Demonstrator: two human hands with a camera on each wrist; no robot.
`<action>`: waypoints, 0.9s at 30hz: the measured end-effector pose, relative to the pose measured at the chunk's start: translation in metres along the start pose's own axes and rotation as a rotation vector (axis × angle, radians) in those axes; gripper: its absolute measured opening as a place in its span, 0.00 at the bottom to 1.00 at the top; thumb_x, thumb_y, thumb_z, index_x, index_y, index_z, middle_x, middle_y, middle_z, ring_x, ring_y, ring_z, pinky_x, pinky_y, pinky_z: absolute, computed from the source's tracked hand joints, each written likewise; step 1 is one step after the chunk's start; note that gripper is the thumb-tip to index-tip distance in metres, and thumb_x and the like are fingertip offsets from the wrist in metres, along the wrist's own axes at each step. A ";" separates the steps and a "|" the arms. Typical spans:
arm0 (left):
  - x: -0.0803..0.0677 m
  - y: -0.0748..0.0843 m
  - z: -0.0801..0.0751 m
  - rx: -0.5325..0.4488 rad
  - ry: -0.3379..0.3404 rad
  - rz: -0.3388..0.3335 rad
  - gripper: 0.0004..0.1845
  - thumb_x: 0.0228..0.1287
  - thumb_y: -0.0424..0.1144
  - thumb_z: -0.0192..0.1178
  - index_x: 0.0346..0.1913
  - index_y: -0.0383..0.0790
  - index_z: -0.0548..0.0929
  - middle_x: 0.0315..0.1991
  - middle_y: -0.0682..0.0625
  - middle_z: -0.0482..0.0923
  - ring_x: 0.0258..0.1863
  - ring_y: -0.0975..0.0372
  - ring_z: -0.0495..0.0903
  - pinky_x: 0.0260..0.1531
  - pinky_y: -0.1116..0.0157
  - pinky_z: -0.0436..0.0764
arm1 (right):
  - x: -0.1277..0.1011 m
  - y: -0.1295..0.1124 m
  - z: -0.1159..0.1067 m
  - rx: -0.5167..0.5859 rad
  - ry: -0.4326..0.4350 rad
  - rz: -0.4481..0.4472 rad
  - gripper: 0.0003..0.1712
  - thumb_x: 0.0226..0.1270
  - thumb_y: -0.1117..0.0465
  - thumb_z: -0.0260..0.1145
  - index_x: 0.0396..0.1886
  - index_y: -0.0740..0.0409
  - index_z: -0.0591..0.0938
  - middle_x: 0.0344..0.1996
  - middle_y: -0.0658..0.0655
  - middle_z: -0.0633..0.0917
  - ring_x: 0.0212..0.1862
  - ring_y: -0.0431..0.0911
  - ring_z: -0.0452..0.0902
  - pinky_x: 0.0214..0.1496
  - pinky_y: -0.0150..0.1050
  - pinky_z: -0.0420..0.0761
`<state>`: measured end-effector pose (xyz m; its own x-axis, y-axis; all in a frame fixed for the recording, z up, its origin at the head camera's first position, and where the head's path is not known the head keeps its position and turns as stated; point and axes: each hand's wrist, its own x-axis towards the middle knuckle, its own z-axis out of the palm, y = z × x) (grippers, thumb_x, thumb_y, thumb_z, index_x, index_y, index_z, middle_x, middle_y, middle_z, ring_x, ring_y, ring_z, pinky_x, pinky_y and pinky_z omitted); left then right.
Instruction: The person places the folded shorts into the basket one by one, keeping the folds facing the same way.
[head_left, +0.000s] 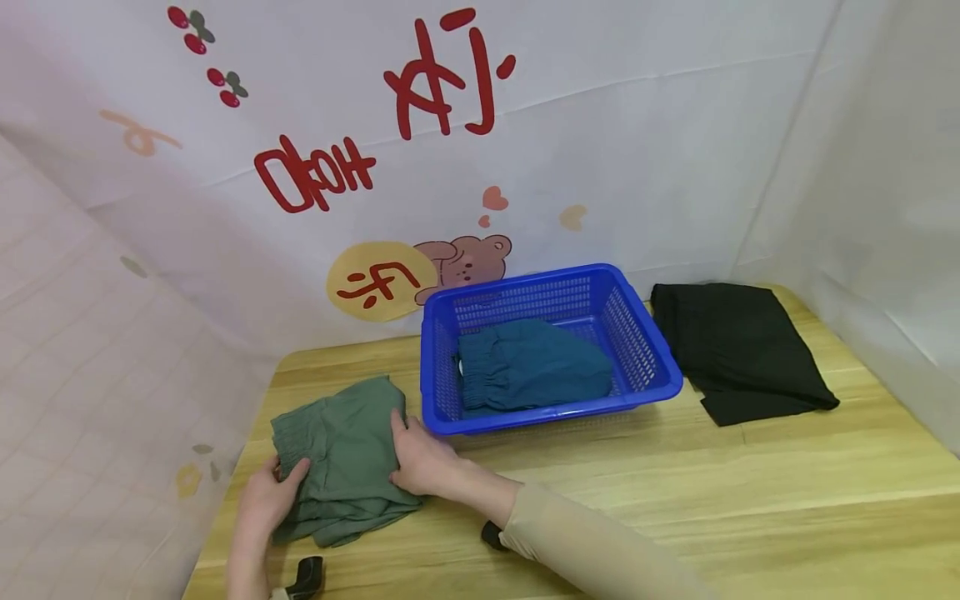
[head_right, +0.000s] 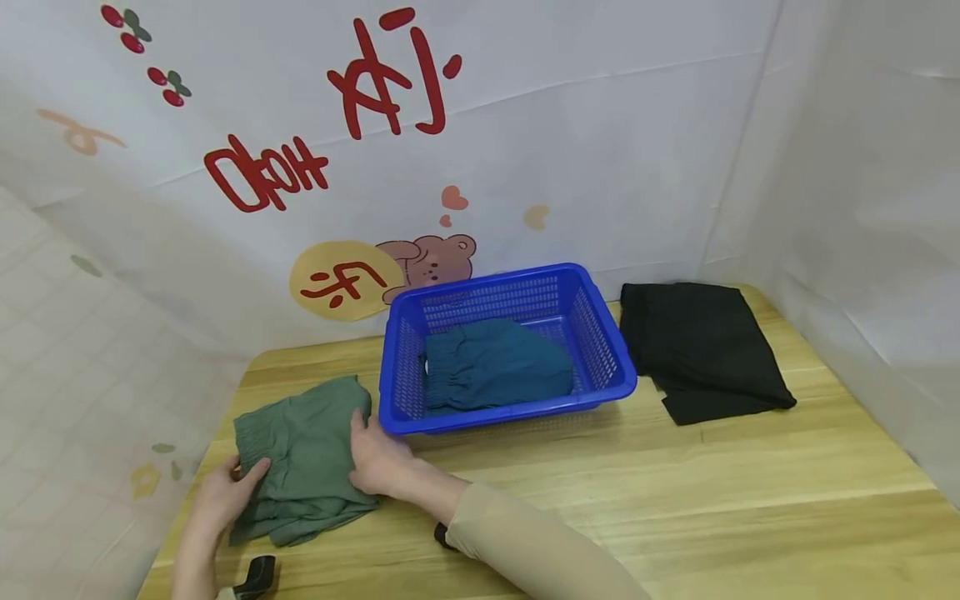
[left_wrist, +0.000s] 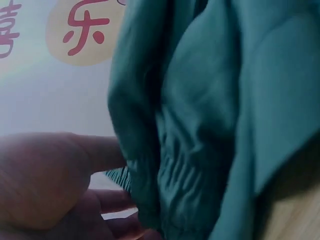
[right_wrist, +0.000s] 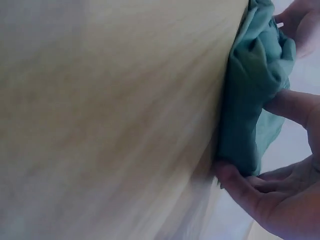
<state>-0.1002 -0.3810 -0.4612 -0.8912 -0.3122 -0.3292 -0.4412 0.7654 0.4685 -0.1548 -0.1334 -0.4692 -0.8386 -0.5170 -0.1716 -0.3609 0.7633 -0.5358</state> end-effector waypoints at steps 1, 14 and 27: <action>-0.001 -0.001 -0.001 -0.003 -0.003 0.005 0.42 0.84 0.51 0.46 0.76 0.11 0.53 0.70 0.15 0.63 0.69 0.25 0.67 0.69 0.34 0.72 | 0.000 0.000 0.000 0.022 0.002 0.013 0.56 0.68 0.51 0.76 0.85 0.63 0.55 0.77 0.66 0.71 0.76 0.52 0.74 0.66 0.41 0.85; -0.006 -0.004 -0.010 -0.045 -0.126 0.038 0.41 0.82 0.48 0.52 0.76 0.13 0.53 0.73 0.14 0.58 0.72 0.25 0.63 0.66 0.37 0.77 | -0.003 0.006 -0.003 0.020 -0.029 0.106 0.39 0.71 0.52 0.73 0.76 0.59 0.72 0.73 0.59 0.78 0.64 0.46 0.83 0.51 0.37 0.88; -0.019 -0.004 0.009 -0.030 -0.114 0.071 0.42 0.81 0.48 0.53 0.78 0.15 0.52 0.72 0.14 0.60 0.71 0.26 0.66 0.64 0.37 0.78 | -0.021 0.015 0.000 0.011 0.001 0.001 0.39 0.72 0.59 0.72 0.78 0.52 0.68 0.65 0.59 0.84 0.59 0.47 0.86 0.55 0.36 0.87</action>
<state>-0.0807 -0.3731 -0.4640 -0.9031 -0.1907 -0.3846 -0.3821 0.7657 0.5174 -0.1429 -0.1115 -0.4735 -0.8395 -0.5159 -0.1708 -0.3559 0.7595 -0.5445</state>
